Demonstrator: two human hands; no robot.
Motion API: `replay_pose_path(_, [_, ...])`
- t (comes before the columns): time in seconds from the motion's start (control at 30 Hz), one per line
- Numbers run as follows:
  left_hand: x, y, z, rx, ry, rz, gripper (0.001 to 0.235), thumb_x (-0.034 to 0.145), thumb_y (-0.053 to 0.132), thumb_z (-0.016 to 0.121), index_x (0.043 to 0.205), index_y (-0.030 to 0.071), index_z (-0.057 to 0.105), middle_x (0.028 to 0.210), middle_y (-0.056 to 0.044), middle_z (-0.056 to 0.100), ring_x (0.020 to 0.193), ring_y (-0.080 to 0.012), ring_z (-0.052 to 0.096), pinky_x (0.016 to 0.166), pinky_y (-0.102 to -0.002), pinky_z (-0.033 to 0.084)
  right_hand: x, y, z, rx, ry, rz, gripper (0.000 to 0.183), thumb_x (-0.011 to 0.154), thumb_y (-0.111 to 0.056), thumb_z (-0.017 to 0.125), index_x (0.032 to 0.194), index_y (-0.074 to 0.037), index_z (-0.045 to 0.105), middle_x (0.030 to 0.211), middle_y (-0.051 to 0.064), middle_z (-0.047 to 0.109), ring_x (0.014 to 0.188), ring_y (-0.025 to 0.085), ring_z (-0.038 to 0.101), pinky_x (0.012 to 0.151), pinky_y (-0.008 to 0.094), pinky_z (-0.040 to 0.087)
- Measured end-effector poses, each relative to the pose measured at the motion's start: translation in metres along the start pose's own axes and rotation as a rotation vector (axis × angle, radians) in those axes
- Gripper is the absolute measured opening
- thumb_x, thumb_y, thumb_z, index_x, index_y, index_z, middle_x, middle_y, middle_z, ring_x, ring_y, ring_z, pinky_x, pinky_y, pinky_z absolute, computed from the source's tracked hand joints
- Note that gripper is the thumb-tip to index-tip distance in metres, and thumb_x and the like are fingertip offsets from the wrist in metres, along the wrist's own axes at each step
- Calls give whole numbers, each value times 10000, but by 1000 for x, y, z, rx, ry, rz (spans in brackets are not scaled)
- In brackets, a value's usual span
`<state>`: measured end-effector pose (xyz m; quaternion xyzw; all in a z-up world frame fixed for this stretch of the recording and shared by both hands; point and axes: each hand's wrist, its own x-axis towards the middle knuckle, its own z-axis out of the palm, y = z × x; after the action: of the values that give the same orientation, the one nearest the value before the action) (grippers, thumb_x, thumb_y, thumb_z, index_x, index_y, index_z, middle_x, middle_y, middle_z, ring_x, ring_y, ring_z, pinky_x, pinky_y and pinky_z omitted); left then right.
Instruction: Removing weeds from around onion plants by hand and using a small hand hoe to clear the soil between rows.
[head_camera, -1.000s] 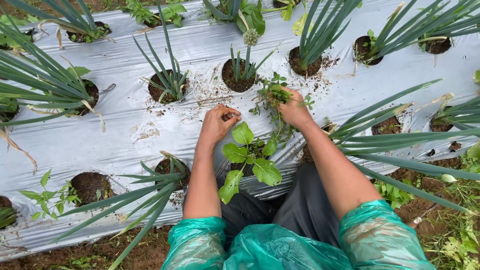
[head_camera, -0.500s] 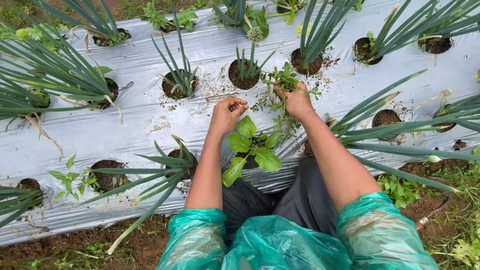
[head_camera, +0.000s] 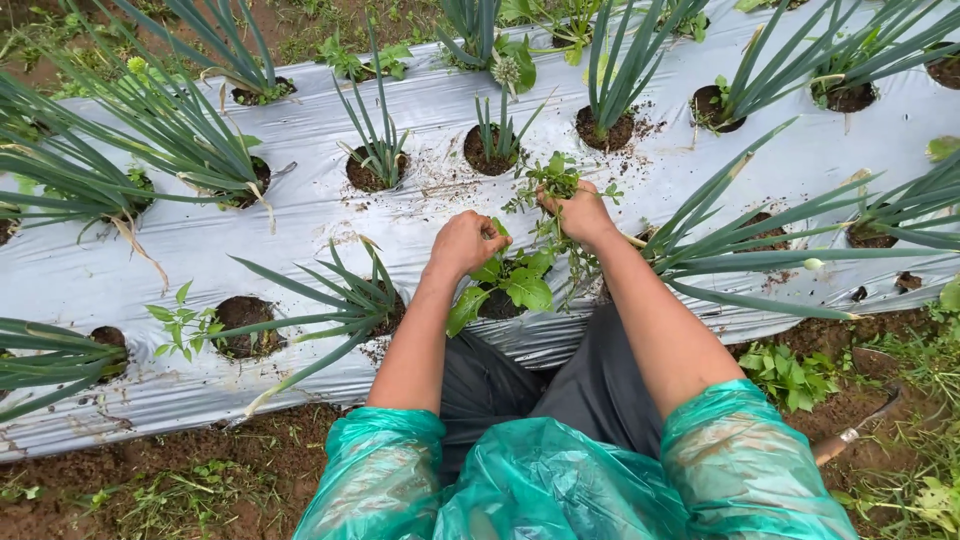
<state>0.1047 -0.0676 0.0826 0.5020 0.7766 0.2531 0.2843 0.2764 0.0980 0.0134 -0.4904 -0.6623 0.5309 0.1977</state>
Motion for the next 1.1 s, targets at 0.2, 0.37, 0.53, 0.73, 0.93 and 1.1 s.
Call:
replay_pose_path(0.2, [39,-36,68,750,-93,-44,630,788,687,773,1018,101,791,1063,-123,730,1118,-300,659,1045,-520,444,45,57,28,-30,-70,-38,340,877,-320,853,1093,-70,773,953,191,765,957,366,730,831,490,563])
replay_pose_path(0.37, [48,-53,98,763,-170,-124,455,908,464,668,1169,104,766,1165,-109,748,1187,-307,631,1056,-539,346,-5,9,11,-67,-126,1,217,913,-206,781,1070,-56,777,873,175,757,837,351,734,742,465,580])
replay_pose_path(0.53, [55,-54,93,650,-226,-184,288,963,207,553,1086,81,781,1103,-121,777,1167,-338,660,1055,-563,322,-9,-12,13,-57,-156,26,211,916,-161,771,1049,2,764,850,211,749,803,361,732,710,475,573])
replay_pose_path(0.73, [60,-56,78,484,-327,-237,250,944,108,571,1064,19,771,1061,-159,771,1143,-379,676,1101,-592,309,30,43,22,-78,-197,65,225,940,-181,754,1057,11,769,850,224,740,785,370,706,685,475,548])
replay_pose_path(0.93, [64,-44,42,107,-330,-274,255,1030,142,557,1082,-13,752,939,-125,727,994,-343,669,1101,-564,346,39,59,18,-52,-210,53,301,924,-269,789,1084,-14,774,895,228,753,814,386,718,694,501,554])
replay_pose_path(1.1, [82,-53,38,-95,8,-179,214,984,237,676,832,113,761,754,-58,703,874,-313,716,887,-488,461,23,12,22,-7,-207,120,505,843,-499,883,1063,-62,757,630,148,678,490,229,583,432,355,418])
